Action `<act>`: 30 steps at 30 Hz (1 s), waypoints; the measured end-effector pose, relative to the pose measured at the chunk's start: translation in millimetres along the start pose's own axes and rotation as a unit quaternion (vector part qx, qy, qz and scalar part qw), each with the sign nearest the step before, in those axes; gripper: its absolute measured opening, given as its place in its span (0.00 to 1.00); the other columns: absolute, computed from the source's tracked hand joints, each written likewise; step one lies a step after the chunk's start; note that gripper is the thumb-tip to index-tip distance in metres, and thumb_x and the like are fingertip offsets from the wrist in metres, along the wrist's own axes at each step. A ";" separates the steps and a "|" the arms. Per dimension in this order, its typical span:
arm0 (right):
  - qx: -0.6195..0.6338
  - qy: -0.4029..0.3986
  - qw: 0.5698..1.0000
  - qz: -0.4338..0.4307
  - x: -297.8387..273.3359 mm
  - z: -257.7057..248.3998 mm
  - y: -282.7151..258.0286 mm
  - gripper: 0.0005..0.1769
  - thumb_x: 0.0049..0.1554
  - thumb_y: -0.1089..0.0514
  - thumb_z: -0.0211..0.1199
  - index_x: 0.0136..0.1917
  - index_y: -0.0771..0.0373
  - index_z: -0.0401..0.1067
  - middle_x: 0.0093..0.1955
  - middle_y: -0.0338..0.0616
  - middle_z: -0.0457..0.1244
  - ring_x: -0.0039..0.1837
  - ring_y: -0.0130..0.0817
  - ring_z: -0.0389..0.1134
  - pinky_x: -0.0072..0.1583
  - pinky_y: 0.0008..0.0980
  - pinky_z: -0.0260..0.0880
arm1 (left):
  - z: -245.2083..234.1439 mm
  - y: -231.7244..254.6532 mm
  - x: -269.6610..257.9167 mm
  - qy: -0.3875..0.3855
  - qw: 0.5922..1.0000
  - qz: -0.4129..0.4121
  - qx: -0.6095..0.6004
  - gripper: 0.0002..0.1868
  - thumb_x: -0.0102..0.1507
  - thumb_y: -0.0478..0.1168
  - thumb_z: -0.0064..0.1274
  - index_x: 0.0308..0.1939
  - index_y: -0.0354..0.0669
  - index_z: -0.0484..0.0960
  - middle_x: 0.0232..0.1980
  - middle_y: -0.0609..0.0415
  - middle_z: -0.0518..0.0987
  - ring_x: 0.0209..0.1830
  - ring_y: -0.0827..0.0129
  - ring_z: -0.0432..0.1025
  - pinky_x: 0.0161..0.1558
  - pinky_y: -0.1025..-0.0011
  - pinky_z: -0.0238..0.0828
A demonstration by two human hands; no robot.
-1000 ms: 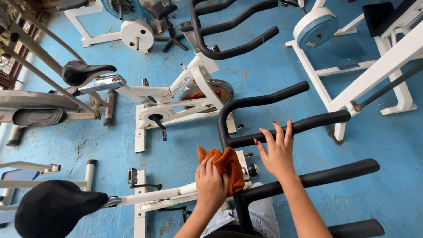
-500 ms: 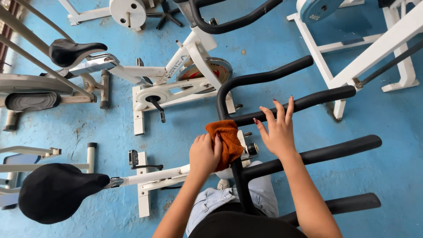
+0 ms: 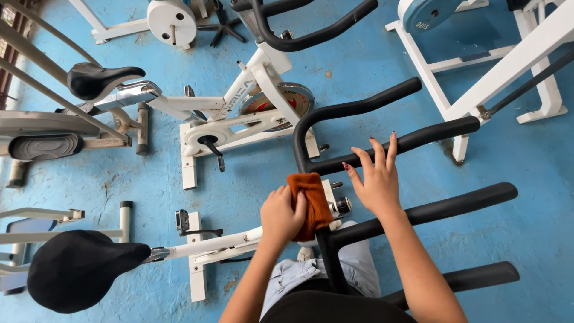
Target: The person is seen cleaning gym equipment with a cloth.
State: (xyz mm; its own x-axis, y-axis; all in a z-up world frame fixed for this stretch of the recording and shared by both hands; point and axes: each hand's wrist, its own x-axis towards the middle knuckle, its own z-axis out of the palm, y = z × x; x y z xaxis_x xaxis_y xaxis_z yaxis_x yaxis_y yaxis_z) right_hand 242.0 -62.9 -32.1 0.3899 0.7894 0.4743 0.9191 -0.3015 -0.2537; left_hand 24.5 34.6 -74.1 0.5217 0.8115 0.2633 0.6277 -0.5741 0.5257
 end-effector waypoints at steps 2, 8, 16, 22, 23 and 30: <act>-0.003 0.002 1.000 -0.002 0.0 1.1 1.3 0.23 0.66 0.40 0.56 0.65 0.57 0.72 0.70 0.58 0.57 0.84 0.70 0.35 0.66 0.57 0.67 | 0.9 -9.4 18.4 -0.083 0.992 -0.075 -0.060 0.20 0.66 0.56 0.46 0.26 0.49 0.78 0.25 0.54 0.76 0.31 0.51 0.76 0.32 0.60 0.72; 0.006 0.013 1.000 -0.003 0.1 3.4 2.7 0.23 0.67 0.40 0.57 0.65 0.57 0.72 0.70 0.57 0.57 0.84 0.69 0.34 0.67 0.56 0.67 | 16.2 -46.2 38.7 -0.128 0.955 -0.208 -0.168 0.29 0.67 0.60 0.46 0.20 0.43 0.77 0.18 0.49 0.74 0.24 0.51 0.74 0.29 0.61 0.66; 0.014 -0.019 0.999 0.025 3.5 -2.6 -4.6 0.23 0.66 0.41 0.56 0.65 0.57 0.71 0.71 0.58 0.57 0.84 0.70 0.35 0.66 0.57 0.68 | -57.8 25.8 57.7 0.088 0.959 -0.006 -0.271 0.17 0.73 0.37 0.42 0.57 0.25 0.76 0.48 0.23 0.78 0.52 0.26 0.71 0.51 0.41 0.70; 0.004 -0.022 1.000 0.021 2.4 4.2 -0.1 0.24 0.66 0.39 0.54 0.66 0.55 0.70 0.71 0.56 0.56 0.85 0.69 0.34 0.66 0.55 0.68 | -8.5 29.8 95.2 -0.213 0.968 -0.094 -0.089 0.46 0.72 0.57 0.34 0.75 0.13 0.46 0.70 0.12 0.61 0.69 0.30 0.65 0.64 0.43 0.67; 0.002 -0.019 1.000 0.021 2.9 3.7 0.2 0.24 0.66 0.39 0.54 0.66 0.55 0.70 0.71 0.56 0.56 0.85 0.69 0.34 0.66 0.55 0.68 | -1.6 21.9 106.7 -0.212 0.969 -0.091 -0.091 0.46 0.72 0.57 0.34 0.75 0.13 0.46 0.70 0.12 0.61 0.69 0.30 0.65 0.64 0.43 0.67; 0.013 -0.024 0.999 0.026 3.2 6.6 -0.3 0.25 0.66 0.39 0.53 0.65 0.57 0.70 0.70 0.58 0.56 0.84 0.72 0.33 0.65 0.56 0.68 | 91.5 -16.2 188.1 -0.145 0.987 -0.053 0.041 0.31 0.65 0.58 0.47 0.54 0.31 0.72 0.47 0.36 0.78 0.46 0.36 0.79 0.43 0.48 0.78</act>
State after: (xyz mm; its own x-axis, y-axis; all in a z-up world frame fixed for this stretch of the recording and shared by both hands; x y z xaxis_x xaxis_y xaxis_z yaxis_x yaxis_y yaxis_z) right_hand 242.6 -56.7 -36.0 0.4334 0.7979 0.4190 0.8955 -0.3291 -0.2996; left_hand 165.4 186.6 -107.2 0.5871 0.8086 -0.0387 0.7255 -0.5044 0.4682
